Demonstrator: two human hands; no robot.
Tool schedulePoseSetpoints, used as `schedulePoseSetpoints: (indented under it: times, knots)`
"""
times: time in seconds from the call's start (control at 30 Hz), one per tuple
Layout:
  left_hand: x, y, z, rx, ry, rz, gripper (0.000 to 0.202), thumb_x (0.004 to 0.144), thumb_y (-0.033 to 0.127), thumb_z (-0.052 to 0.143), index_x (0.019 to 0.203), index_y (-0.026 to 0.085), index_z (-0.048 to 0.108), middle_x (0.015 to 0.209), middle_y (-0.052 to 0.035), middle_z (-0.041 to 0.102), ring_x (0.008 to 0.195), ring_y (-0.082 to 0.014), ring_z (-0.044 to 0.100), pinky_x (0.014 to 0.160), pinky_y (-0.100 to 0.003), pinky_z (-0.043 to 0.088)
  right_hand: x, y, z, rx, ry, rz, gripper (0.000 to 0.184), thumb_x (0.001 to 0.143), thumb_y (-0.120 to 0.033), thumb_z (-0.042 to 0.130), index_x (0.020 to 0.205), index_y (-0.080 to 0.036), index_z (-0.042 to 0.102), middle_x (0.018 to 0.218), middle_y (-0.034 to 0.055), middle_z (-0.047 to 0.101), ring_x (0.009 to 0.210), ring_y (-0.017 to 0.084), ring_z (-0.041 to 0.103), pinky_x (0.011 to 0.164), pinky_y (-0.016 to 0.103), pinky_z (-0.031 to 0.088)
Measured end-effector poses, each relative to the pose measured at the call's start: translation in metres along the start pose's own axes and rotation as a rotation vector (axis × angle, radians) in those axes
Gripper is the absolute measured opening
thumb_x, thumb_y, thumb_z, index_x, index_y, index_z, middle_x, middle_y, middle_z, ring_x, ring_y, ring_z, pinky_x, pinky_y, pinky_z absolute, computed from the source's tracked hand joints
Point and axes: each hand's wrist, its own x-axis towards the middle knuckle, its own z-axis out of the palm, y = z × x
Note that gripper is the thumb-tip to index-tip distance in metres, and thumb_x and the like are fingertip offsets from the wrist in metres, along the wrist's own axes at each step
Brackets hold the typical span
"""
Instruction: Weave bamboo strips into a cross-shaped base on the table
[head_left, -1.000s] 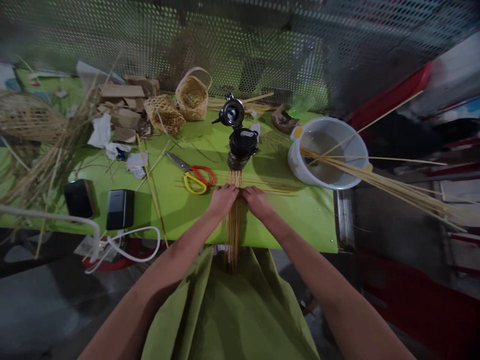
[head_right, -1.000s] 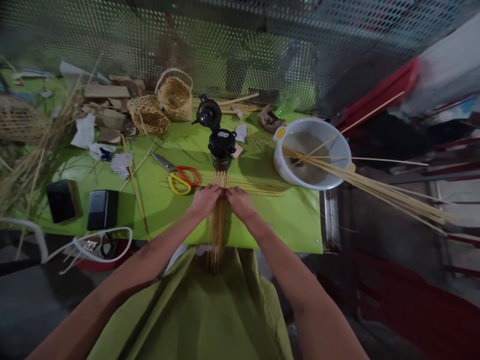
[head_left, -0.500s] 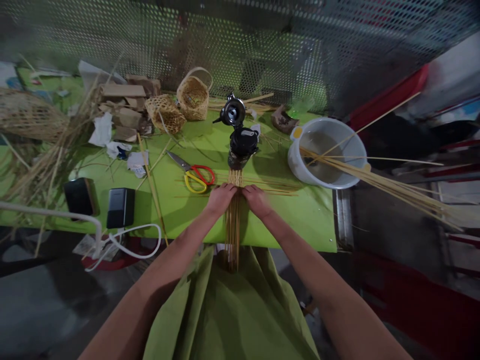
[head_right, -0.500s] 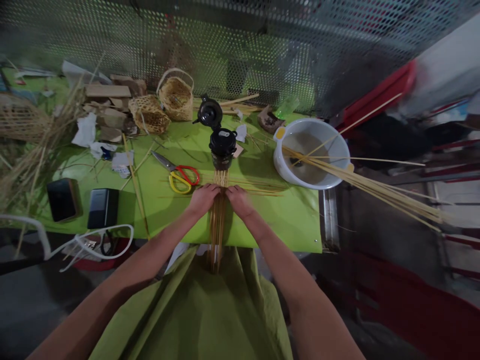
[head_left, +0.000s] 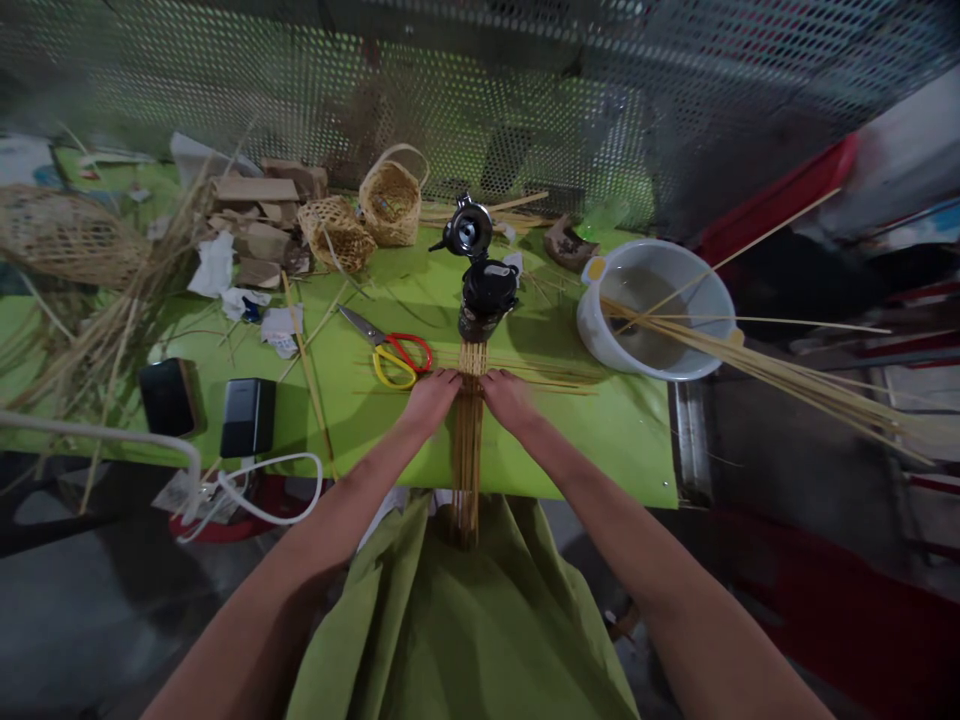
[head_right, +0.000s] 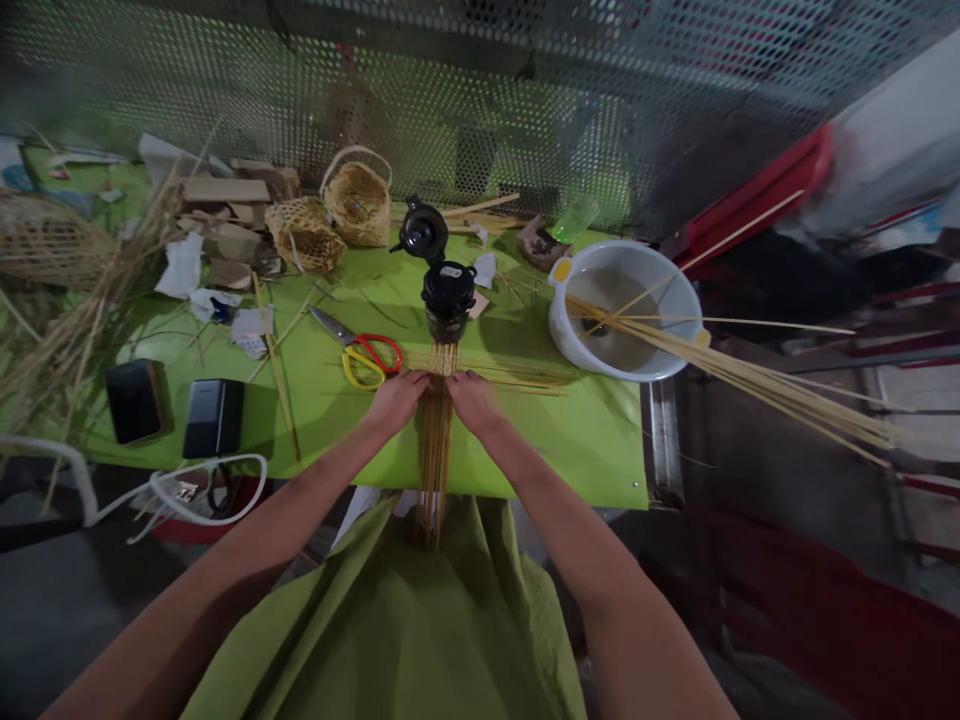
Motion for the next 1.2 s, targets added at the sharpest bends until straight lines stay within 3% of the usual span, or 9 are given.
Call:
schedulePoseSetpoints:
  times: [0.3, 0.8, 0.97, 1.2]
  knots:
    - [0.001, -0.003, 0.004, -0.031, 0.031, -0.011, 0.032, 0.099, 0.007, 0.046, 0.115, 0.015, 0.072, 0.122, -0.0112, 0.071, 0.114, -0.0263, 0.063, 0.094, -0.037, 0.053, 0.003, 0.003, 0.006, -0.019, 0.01, -0.026, 0.03, 0.101, -0.007, 0.047, 0.107, -0.012, 0.076, 0.108, 0.0159, 0.074, 0.099, 0.025, 0.067, 0.083, 0.031, 0.053]
    - [0.003, -0.005, 0.001, -0.045, 0.033, -0.027, 0.029, 0.101, 0.01, 0.047, 0.119, 0.016, 0.069, 0.122, -0.0103, 0.071, 0.111, -0.0247, 0.065, 0.095, -0.036, 0.054, 0.009, -0.001, -0.014, -0.039, -0.094, -0.022, 0.026, 0.101, -0.01, 0.052, 0.115, -0.012, 0.073, 0.115, 0.0166, 0.074, 0.104, 0.026, 0.069, 0.085, 0.031, 0.056]
    - [0.003, -0.004, 0.007, -0.047, 0.048, -0.018, 0.031, 0.098, 0.007, 0.047, 0.117, 0.016, 0.07, 0.12, -0.0115, 0.07, 0.114, -0.0264, 0.064, 0.096, -0.038, 0.054, 0.009, -0.006, -0.012, -0.031, -0.1, -0.027, 0.029, 0.1, -0.004, 0.048, 0.112, -0.009, 0.074, 0.114, 0.0185, 0.074, 0.102, 0.027, 0.069, 0.084, 0.031, 0.054]
    - [0.003, -0.002, 0.007, -0.061, 0.088, -0.068, 0.031, 0.094, 0.009, 0.054, 0.119, 0.017, 0.069, 0.122, -0.0102, 0.069, 0.114, -0.0273, 0.062, 0.099, -0.04, 0.053, 0.004, 0.013, -0.012, 0.035, -0.065, -0.008, 0.024, 0.103, -0.014, 0.052, 0.113, -0.014, 0.074, 0.112, 0.014, 0.073, 0.101, 0.024, 0.067, 0.084, 0.031, 0.052]
